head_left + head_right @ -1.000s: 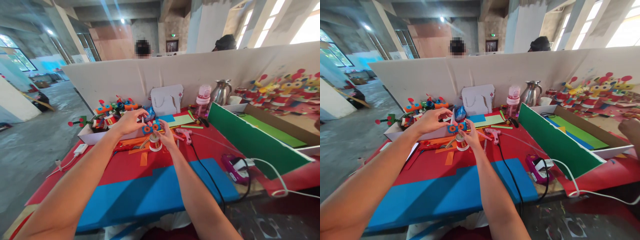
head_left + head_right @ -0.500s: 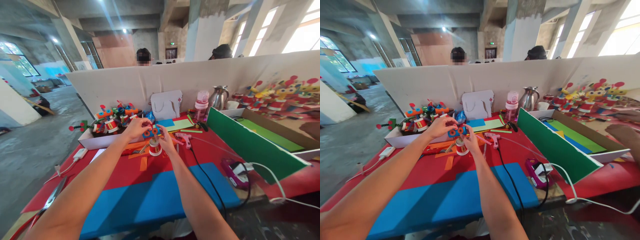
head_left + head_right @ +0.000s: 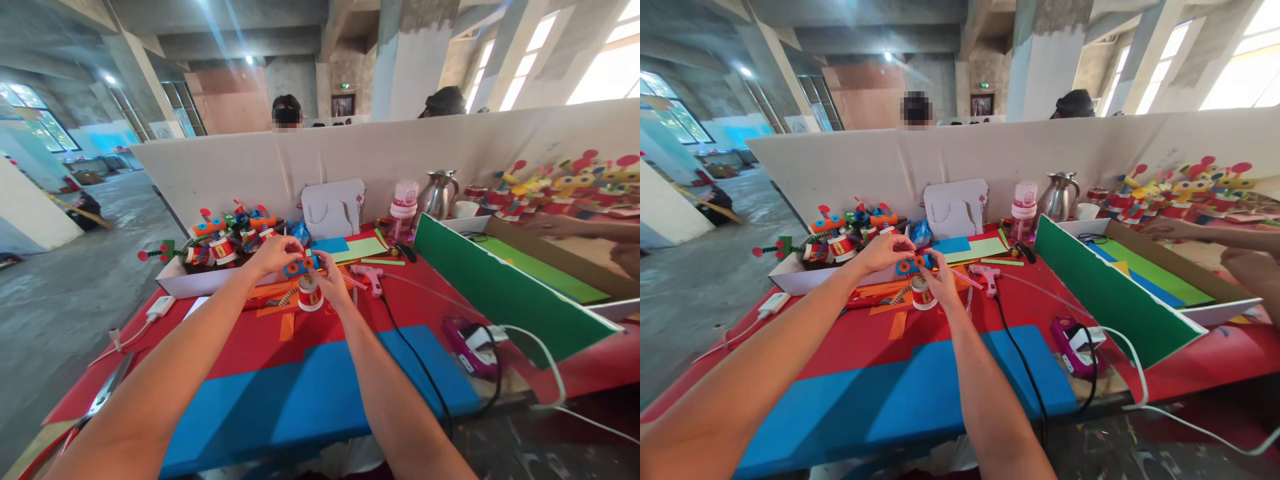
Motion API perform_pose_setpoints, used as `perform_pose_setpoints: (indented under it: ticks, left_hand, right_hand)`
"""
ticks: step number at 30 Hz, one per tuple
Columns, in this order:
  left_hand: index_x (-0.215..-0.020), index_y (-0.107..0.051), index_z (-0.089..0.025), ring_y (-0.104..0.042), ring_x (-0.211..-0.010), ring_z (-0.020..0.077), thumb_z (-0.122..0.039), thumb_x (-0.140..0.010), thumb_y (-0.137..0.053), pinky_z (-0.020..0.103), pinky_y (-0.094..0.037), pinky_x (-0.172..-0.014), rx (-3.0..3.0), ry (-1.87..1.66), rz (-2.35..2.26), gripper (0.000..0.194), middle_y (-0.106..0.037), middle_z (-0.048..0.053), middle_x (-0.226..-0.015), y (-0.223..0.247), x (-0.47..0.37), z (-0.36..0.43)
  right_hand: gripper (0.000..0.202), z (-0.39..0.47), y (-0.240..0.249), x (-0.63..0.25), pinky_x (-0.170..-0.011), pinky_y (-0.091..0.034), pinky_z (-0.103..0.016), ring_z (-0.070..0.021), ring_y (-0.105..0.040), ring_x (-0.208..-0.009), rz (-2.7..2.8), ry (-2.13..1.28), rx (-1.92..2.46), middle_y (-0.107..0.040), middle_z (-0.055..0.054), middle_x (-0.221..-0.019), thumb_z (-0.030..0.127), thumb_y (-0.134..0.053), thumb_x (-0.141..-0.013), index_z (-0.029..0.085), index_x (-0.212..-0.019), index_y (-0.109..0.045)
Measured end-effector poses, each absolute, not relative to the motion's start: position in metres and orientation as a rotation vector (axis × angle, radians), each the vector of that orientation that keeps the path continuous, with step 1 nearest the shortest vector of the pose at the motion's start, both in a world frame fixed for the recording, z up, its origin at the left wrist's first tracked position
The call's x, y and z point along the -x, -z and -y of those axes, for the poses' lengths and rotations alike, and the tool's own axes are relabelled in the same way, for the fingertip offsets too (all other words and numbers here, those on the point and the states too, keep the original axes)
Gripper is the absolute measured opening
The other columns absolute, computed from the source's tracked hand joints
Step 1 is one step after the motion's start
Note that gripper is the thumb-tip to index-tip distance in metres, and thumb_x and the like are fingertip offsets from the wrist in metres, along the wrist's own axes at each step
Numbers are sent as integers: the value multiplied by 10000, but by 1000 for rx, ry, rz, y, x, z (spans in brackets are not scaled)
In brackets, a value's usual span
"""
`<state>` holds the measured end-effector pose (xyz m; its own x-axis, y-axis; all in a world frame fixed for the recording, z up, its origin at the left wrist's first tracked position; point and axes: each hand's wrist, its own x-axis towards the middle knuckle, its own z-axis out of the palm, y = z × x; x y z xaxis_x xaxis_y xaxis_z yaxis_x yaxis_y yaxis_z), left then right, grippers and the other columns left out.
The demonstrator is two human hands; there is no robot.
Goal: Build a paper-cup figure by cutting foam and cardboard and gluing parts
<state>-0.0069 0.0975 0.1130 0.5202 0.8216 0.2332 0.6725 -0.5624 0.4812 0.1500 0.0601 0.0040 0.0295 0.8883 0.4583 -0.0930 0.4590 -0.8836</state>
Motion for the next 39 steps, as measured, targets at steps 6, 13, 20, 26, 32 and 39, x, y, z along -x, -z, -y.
perform_pose_setpoints:
  ticks: [6, 13, 20, 26, 32, 39]
  left_hand:
    - [-784, -693, -192, -677, -770, 182, -362, -734, -583, 271, -530, -714, -2410, -680, -1192, 209, -739, 23, -803, -113, 7, -94]
    - [-759, -686, -185, -679, -761, 182, -358, -726, -598, 271, -531, -717, -2403, -704, -1185, 197, -740, 30, -798, -113, 7, -93]
    - [-778, -675, -186, -688, -772, 182, -336, -730, -592, 268, -538, -714, -2427, -673, -1194, 178, -744, 27, -811, -112, 4, -93]
    - [-739, -639, -185, -686, -768, 183, -298, -701, -604, 270, -533, -710, -2340, -697, -1182, 125, -731, 25, -786, -111, 3, -92]
    - [-763, -650, -184, -675, -756, 178, -321, -722, -589, 271, -521, -716, -2388, -699, -1193, 156, -723, 22, -785, -114, 5, -90]
    - [-841, -692, -185, -660, -788, 179, -336, -743, -587, 267, -507, -734, -2455, -710, -1269, 208, -728, 22, -827, -120, 8, -85]
  right_hand:
    - [401, -62, -2, -151, -925, -482, -341, -205, -556, -1095, 1320, -873, 801, -582, -68, -1195, 301, -613, -786, 240, -1173, -529]
    - [414, -64, 0, -151, -859, -503, -315, -204, -553, -1091, 1321, -897, 794, -577, -80, -1190, 319, -602, -788, 233, -1184, -514]
    - [417, -64, 0, -151, -814, -520, -304, -204, -553, -1090, 1317, -900, 793, -584, -72, -1183, 313, -602, -786, 243, -1187, -512]
    - [416, -65, 0, -151, -809, -523, -303, -199, -559, -1074, 1319, -895, 793, -587, -72, -1167, 307, -593, -788, 243, -1188, -502]
    - [449, -64, -1, -150, -829, -521, -308, -202, -557, -1091, 1304, -913, 779, -580, -78, -1166, 321, -613, -788, 245, -1214, -491]
    - [527, -62, -4, -151, -930, -488, -350, -234, -521, -1183, 1268, -931, 826, -562, -101, -1250, 364, -667, -761, 234, -1245, -504]
